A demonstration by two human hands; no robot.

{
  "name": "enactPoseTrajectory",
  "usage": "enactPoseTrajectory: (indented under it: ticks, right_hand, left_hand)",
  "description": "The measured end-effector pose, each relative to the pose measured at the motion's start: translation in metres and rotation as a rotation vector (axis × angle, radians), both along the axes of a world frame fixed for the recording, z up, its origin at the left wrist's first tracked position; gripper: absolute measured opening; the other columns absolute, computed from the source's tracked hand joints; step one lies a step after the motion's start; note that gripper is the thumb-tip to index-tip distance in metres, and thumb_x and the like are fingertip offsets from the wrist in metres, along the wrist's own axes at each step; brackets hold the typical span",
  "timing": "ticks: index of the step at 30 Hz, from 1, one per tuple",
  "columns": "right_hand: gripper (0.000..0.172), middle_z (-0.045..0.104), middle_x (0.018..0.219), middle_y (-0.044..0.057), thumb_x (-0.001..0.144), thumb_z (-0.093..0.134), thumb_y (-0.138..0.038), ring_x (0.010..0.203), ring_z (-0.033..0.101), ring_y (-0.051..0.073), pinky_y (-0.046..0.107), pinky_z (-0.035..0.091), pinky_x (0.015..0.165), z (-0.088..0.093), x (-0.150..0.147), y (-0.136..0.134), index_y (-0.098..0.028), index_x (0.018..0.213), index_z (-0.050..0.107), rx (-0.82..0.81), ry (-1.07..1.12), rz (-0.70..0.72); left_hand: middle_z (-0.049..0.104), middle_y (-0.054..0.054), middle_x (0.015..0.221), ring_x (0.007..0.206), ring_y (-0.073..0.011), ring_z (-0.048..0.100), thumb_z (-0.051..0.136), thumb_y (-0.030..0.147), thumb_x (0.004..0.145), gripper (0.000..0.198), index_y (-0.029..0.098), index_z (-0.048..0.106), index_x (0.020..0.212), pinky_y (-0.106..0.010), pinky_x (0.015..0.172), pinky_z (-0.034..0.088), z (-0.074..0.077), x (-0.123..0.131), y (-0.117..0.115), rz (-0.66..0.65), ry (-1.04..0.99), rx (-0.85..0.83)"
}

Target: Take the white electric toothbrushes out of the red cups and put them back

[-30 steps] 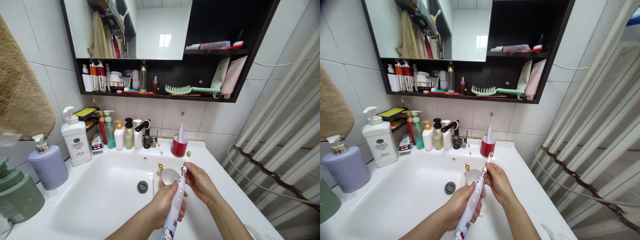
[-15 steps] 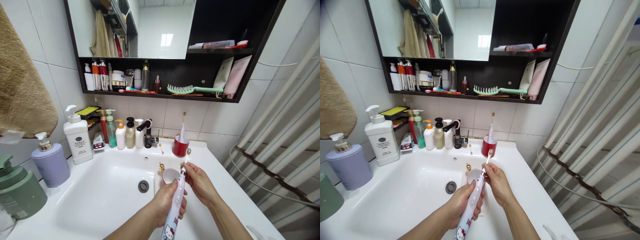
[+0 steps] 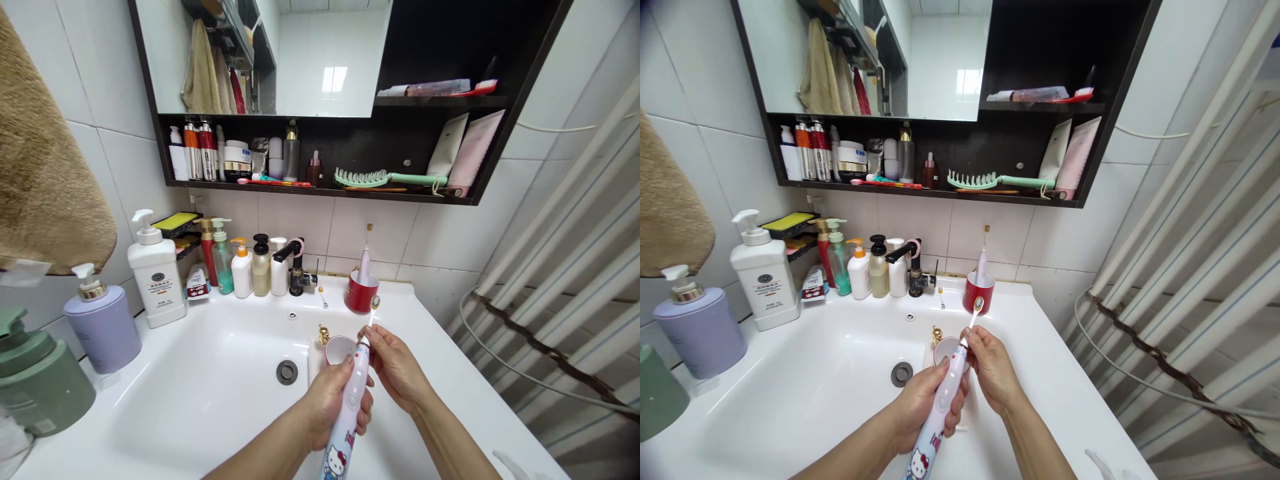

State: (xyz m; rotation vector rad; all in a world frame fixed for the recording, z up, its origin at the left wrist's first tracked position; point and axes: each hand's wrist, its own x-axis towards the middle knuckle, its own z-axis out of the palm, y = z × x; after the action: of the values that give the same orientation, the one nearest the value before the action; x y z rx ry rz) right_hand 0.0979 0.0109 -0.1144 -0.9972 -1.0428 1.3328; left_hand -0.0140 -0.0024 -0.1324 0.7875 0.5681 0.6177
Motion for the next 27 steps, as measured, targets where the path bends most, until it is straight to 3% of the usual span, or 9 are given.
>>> enactPoseTrajectory:
  ticks: [13, 22, 27]
  right_hand:
    - [0.022, 0.039, 0.045, -0.005, 0.065, 0.045, -0.038, 0.039, 0.035, 0.006, 0.02, 0.027, 0.038, 0.001, -0.003, 0.0, -0.017, 0.059, 0.042, 0.01, -0.101, -0.026]
    - [0.026, 0.037, 0.044, -0.006, 0.064, 0.044, -0.041, 0.039, 0.033, 0.006, 0.021, 0.029, 0.041, -0.004, -0.007, 0.002, -0.017, 0.057, 0.041, -0.005, -0.152, -0.052]
    - [0.027, 0.037, 0.043, -0.006, 0.064, 0.043, -0.044, 0.035, 0.029, 0.005, 0.019, 0.022, 0.035, -0.003, -0.012, -0.001, -0.017, 0.06, 0.043, -0.026, -0.048, -0.035]
  left_hand:
    - [0.039, 0.003, 0.048, 0.035, -0.0033, 0.034, 0.025, 0.062, 0.061, 0.052, 0.013, 0.04, 0.07, -0.018, 0.038, 0.023, -0.002, 0.002, -0.001, 0.059, 0.006, 0.048]
    - [0.041, 0.003, 0.046, 0.033, -0.0048, 0.035, 0.032, 0.062, 0.057, 0.05, 0.014, 0.04, 0.067, -0.02, 0.037, 0.026, -0.002, 0.0, 0.003, 0.15, 0.153, 0.207]
    - [0.041, 0.004, 0.048, 0.034, -0.0036, 0.035, 0.03, 0.061, 0.059, 0.049, 0.015, 0.039, 0.069, -0.018, 0.038, 0.024, 0.002, -0.001, 0.002, 0.074, 0.033, 0.07]
